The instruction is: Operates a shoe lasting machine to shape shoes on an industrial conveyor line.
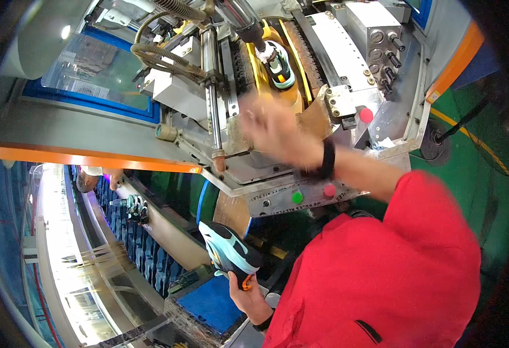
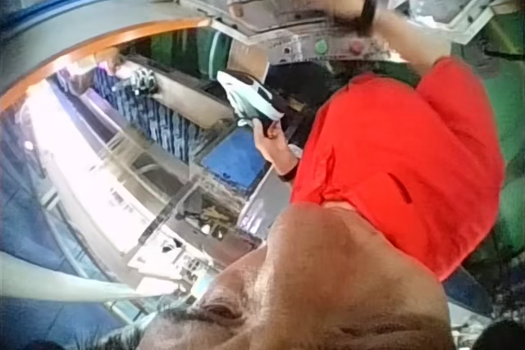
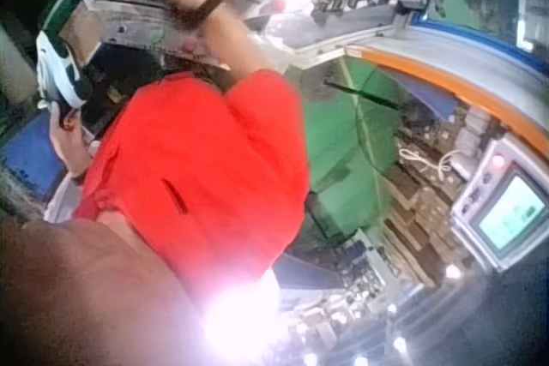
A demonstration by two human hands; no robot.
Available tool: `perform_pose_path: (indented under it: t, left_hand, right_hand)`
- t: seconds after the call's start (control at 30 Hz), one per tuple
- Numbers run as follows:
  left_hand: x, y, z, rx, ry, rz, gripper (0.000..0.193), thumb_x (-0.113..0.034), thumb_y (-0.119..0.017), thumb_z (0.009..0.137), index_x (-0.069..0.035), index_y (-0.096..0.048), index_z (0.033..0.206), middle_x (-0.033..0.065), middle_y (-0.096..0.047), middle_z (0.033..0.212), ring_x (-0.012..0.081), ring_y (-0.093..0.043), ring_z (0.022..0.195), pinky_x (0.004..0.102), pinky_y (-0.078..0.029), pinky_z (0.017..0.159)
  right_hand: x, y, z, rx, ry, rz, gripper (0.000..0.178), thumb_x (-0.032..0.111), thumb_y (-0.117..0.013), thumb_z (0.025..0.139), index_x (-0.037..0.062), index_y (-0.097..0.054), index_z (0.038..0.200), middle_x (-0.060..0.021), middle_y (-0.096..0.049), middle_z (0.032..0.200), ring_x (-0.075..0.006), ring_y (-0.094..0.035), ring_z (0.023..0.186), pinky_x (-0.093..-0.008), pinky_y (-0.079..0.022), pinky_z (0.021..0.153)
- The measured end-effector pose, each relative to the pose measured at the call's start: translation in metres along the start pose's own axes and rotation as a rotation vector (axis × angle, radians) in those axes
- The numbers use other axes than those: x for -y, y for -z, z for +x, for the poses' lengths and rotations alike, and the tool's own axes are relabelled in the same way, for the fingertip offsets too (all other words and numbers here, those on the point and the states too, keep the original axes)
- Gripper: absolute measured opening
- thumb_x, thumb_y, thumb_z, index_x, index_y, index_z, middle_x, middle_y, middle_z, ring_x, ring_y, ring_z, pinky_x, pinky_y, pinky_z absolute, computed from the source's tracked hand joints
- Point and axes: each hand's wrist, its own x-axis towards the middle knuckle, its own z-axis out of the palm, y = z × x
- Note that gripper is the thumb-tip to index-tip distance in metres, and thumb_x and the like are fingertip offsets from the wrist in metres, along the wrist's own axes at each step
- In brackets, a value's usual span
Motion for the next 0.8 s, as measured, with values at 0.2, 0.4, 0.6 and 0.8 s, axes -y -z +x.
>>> perform_pose_path:
  t: [0.2, 0.4, 0.6, 0.8]
  left_hand:
    - [0.013, -0.012, -0.006, 0.011, 0.009, -0.025, 0.041, -0.020, -0.065, 0.093, 0.006, -0.054, 0.124, 0.0165, -0.062, 0.121, 0.0294, -0.060, 0.112, 0.0462, -0.047, 0.097]
    - [0.041, -0.024, -0.029, -0.067, 0.054, -0.026, 0.030, -0.024, -0.065, 0.093, 0.002, -0.062, 0.109, 0.0128, -0.062, 0.111, 0.0272, -0.059, 0.103, 0.0413, -0.048, 0.086]
    - [0.049, -0.008, -0.041, -0.182, 0.045, -0.083, 0.023, -0.020, -0.063, 0.095, 0.001, -0.062, 0.104, 0.0116, -0.063, 0.104, 0.0253, -0.062, 0.096, 0.0412, -0.050, 0.083]
    - [0.082, 0.036, -0.080, -0.325, -0.045, 0.271, 0.019, -0.014, -0.068, 0.091, 0.000, -0.063, 0.102, 0.0086, -0.065, 0.097, 0.0204, -0.064, 0.089, 0.0352, -0.054, 0.077]
  right_hand:
    - [0.205, -0.061, 0.166, 0.097, -0.080, -0.329, 0.057, 0.016, -0.069, 0.080, -0.0023, -0.049, 0.129, -0.0111, -0.068, 0.098, -0.0187, -0.065, 0.078, -0.0311, -0.057, 0.070]
    - [0.167, -0.035, 0.208, 0.147, 0.012, -0.340, 0.032, 0.016, -0.071, 0.075, -0.0034, -0.066, 0.099, -0.0102, -0.067, 0.081, -0.0181, -0.062, 0.071, -0.0331, -0.050, 0.063]
    - [0.162, -0.061, 0.191, 0.057, 0.151, -0.197, 0.029, 0.021, -0.071, 0.075, -0.0009, -0.067, 0.094, -0.0136, -0.066, 0.077, -0.0223, -0.062, 0.070, -0.0377, -0.050, 0.065]
    - [0.112, -0.136, 0.082, 0.179, 0.103, -0.215, 0.029, 0.019, -0.068, 0.080, -0.0016, -0.066, 0.100, -0.0152, -0.066, 0.085, -0.0237, -0.062, 0.078, -0.0375, -0.050, 0.071]
